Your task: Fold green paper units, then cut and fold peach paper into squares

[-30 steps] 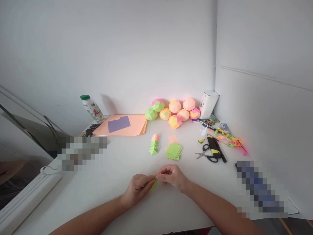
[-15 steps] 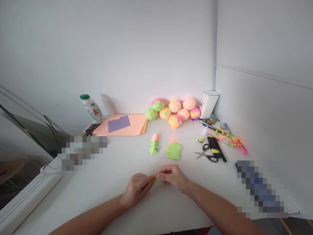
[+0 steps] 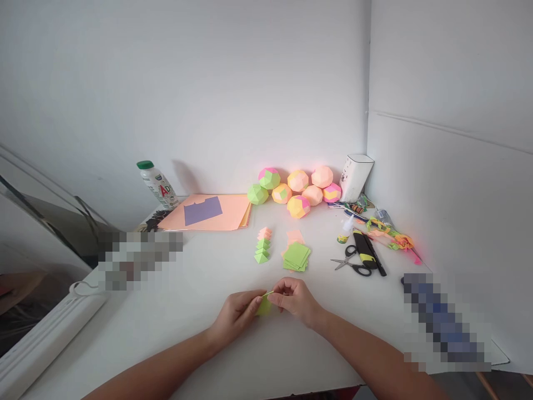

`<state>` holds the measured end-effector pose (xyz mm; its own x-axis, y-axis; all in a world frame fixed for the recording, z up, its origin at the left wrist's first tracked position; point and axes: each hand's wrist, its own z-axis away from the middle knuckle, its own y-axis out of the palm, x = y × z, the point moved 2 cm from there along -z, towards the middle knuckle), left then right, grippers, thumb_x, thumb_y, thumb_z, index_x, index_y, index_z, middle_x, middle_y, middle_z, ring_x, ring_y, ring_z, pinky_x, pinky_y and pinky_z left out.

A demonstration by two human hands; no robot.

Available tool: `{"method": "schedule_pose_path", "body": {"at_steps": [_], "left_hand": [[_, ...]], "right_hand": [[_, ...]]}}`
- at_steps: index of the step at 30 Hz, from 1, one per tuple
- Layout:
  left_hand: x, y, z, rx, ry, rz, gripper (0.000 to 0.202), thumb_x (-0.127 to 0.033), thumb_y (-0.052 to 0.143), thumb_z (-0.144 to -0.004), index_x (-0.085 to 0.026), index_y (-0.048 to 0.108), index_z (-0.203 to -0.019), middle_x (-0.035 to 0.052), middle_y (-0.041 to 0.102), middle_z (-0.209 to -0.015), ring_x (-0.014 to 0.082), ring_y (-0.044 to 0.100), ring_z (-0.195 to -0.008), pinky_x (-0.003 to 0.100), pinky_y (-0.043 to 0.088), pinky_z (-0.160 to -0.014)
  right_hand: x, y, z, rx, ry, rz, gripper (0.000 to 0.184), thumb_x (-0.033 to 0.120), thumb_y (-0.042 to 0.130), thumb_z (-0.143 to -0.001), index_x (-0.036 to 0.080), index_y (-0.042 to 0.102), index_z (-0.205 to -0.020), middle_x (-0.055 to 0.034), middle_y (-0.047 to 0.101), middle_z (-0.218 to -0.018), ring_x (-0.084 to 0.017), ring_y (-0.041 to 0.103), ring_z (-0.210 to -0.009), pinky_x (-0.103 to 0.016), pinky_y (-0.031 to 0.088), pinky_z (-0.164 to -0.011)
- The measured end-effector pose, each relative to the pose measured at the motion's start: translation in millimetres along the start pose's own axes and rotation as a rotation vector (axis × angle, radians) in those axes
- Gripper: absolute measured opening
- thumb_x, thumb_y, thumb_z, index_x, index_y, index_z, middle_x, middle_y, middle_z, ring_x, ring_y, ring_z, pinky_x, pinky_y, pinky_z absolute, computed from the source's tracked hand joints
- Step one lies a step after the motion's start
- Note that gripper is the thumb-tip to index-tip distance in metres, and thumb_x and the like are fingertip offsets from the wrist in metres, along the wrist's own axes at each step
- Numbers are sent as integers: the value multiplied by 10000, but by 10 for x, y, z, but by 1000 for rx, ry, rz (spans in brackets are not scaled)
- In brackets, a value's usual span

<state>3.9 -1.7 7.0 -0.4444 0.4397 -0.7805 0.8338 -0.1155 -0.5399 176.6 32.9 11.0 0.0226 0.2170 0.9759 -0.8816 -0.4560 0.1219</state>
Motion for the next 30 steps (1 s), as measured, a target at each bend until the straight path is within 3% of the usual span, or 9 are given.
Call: {"method": "schedule_pose_path", "body": {"at_steps": [6,12,17,24,30], "left_hand": [[-1,-10,-25,31,-193,182,404,-422,379,-944,-179,690,-1027,61,665,-820,163,587,-726,250,454,-652],[-6,-9,-43,42,-153,264,384,-449,442,-917,-185,720,-943,69,586,-832,168,557,-777,266,450,-700],[35,39,-43,137,-274,494,407,-484,469,-898,-161,705,-969,58,646,-804,158,553,-741,259,432,-678],[60,58,-27,94,-431,631,427,-538,588,-801,-154,730,-922,57,685,-801,151,544,-700,251,418,-640],[81,59,-29,58,-455,651,425,-536,619,-776,-154,743,-914,61,695,-796,150,548,-692,246,419,-635]], "right_hand": [[28,5,15,-12,-50,81,268,388,759,-684,164,614,-713,25,559,-648,-101,495,-557,-246,423,-524],[21,26,43,-41,-49,125,296,405,764,-667,158,603,-687,28,550,-621,-94,480,-528,-242,409,-498],[2,21,29,-41,-32,109,293,405,760,-670,159,604,-701,27,556,-636,-91,476,-531,-242,408,-502],[9,37,21,-58,16,65,289,364,803,-617,166,599,-668,43,535,-605,-88,455,-523,-232,398,-487],[-3,48,8,-47,17,63,310,388,794,-628,163,586,-676,44,529,-608,-88,458,-520,-235,399,-489]]}}
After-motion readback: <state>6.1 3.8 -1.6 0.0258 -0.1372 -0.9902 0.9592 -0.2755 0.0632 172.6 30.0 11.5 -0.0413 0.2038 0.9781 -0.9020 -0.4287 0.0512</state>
